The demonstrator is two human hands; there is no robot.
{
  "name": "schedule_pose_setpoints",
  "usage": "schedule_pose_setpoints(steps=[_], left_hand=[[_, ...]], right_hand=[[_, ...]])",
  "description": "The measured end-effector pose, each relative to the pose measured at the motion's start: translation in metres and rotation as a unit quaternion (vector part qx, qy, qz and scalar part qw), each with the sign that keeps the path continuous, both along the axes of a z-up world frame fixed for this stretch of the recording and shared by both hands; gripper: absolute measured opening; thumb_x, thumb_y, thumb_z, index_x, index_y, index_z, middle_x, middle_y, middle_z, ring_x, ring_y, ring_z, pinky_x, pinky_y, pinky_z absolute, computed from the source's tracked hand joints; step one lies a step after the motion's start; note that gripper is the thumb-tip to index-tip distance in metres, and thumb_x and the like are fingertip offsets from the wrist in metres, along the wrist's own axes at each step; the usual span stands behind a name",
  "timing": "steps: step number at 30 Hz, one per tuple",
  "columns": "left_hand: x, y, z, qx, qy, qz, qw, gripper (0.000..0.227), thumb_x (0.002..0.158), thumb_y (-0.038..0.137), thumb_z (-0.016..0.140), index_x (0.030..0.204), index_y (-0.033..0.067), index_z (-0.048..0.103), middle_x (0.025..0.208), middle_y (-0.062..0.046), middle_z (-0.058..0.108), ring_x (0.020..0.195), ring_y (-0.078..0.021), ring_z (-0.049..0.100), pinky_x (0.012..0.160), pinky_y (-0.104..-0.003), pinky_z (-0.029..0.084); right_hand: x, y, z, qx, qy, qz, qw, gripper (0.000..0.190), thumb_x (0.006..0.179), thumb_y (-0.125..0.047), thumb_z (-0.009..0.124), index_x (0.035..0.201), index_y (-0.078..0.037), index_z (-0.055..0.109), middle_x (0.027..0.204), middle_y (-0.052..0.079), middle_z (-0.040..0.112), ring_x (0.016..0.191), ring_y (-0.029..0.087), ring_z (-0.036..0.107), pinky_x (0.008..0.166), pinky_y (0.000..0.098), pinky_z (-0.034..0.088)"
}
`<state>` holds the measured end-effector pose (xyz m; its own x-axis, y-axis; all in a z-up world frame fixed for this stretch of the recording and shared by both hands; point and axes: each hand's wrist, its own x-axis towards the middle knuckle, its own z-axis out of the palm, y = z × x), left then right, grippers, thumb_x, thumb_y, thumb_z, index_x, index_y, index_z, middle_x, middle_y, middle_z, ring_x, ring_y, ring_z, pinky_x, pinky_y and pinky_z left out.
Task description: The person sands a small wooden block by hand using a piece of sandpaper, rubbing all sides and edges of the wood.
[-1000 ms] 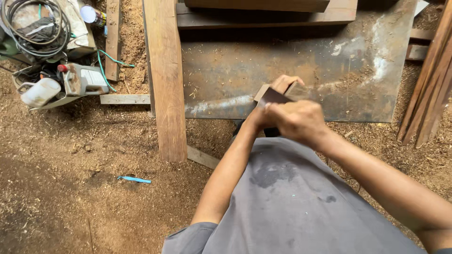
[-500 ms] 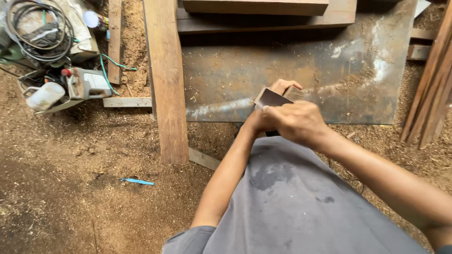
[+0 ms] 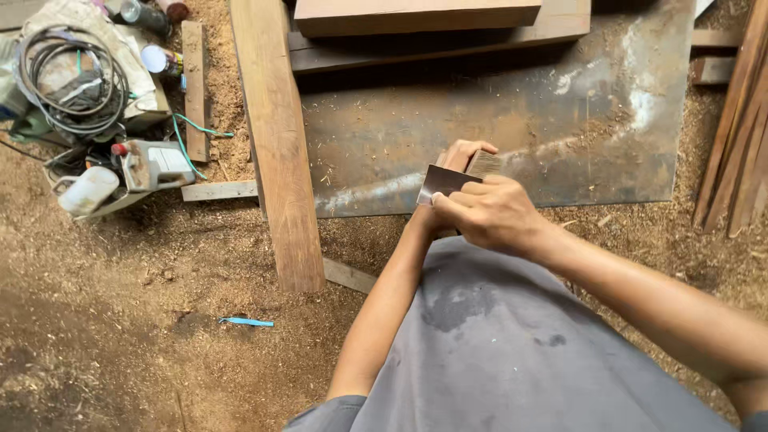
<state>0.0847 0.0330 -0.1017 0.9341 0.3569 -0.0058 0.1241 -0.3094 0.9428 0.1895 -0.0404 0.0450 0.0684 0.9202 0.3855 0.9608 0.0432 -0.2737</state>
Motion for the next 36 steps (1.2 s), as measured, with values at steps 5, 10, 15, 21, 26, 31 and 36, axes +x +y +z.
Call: schedule_pose_setpoints(steps=[5,10,15,21,26,31,36], left_hand=[[0.000,0.003,-0.013,-0.129,-0.126,-0.017,0.983,0.082,0.065,0.021,0.088,0.138,0.0092,0.052,0.137,-0.016,0.058,0.129,-0.0361,0.055,0.111,-0.046,0.046],[0.008,0.002,-0.001,-0.052,-0.103,0.018,0.993,0.058,0.079,0.019,0.082,0.131,0.0114,0.056,0.125,-0.009,0.060,0.114,-0.0267,0.063,0.101,-0.039,0.053],[0.012,0.002,0.006,-0.094,-0.097,0.018,0.991,0.058,0.086,0.020,0.079,0.136,0.0109,0.054,0.129,-0.007,0.058,0.116,-0.0219,0.063,0.102,-0.035,0.059],[0.009,0.003,-0.001,-0.109,-0.146,0.000,0.983,0.100,0.065,0.018,0.086,0.150,0.0019,0.035,0.148,-0.019,0.043,0.139,-0.0330,0.042,0.115,-0.044,0.036],[0.006,0.000,-0.005,-0.133,-0.031,-0.030,0.990,0.059,0.091,0.023,0.077,0.144,0.0121,0.054,0.133,-0.007,0.064,0.125,-0.0183,0.064,0.110,-0.034,0.054],[0.007,0.003,0.010,-0.028,-0.108,0.020,0.994,0.087,0.066,0.019,0.085,0.142,0.0081,0.045,0.131,-0.014,0.053,0.123,-0.0295,0.053,0.108,-0.041,0.047],[0.003,0.003,0.014,-0.116,-0.071,-0.008,0.991,0.076,0.069,0.007,0.076,0.141,0.0096,0.051,0.126,-0.010,0.057,0.120,-0.0283,0.061,0.103,-0.039,0.056]], right_hand=[[0.022,0.006,-0.006,-0.011,0.030,-0.105,0.994,0.012,0.090,-0.020,0.070,0.082,-0.018,0.063,0.063,0.001,0.057,0.057,0.019,0.060,0.052,0.0385,0.045],[0.000,-0.008,-0.015,-0.024,0.051,-0.079,0.995,0.003,0.089,-0.015,0.068,0.091,-0.017,0.068,0.066,0.001,0.059,0.059,0.019,0.061,0.054,0.0373,0.046],[-0.009,-0.005,-0.015,-0.029,0.046,-0.087,0.995,0.001,0.089,-0.016,0.069,0.089,-0.017,0.070,0.064,0.004,0.059,0.056,0.020,0.059,0.052,0.0389,0.047],[0.013,-0.006,-0.015,-0.003,0.075,-0.147,0.986,0.004,0.094,-0.019,0.070,0.095,-0.017,0.073,0.071,0.005,0.064,0.062,0.021,0.061,0.055,0.0384,0.047],[-0.017,-0.014,-0.019,-0.018,0.067,-0.056,0.996,0.012,0.094,-0.013,0.069,0.097,-0.020,0.078,0.064,0.003,0.065,0.052,0.015,0.058,0.047,0.0346,0.045],[0.003,-0.016,-0.018,-0.015,0.093,-0.126,0.988,0.007,0.099,-0.017,0.068,0.094,-0.016,0.074,0.070,0.007,0.065,0.061,0.021,0.063,0.057,0.0372,0.049],[0.010,-0.027,-0.022,0.023,0.132,-0.104,0.986,0.008,0.104,-0.012,0.066,0.099,-0.013,0.072,0.081,0.006,0.068,0.067,0.018,0.064,0.060,0.0350,0.052]])
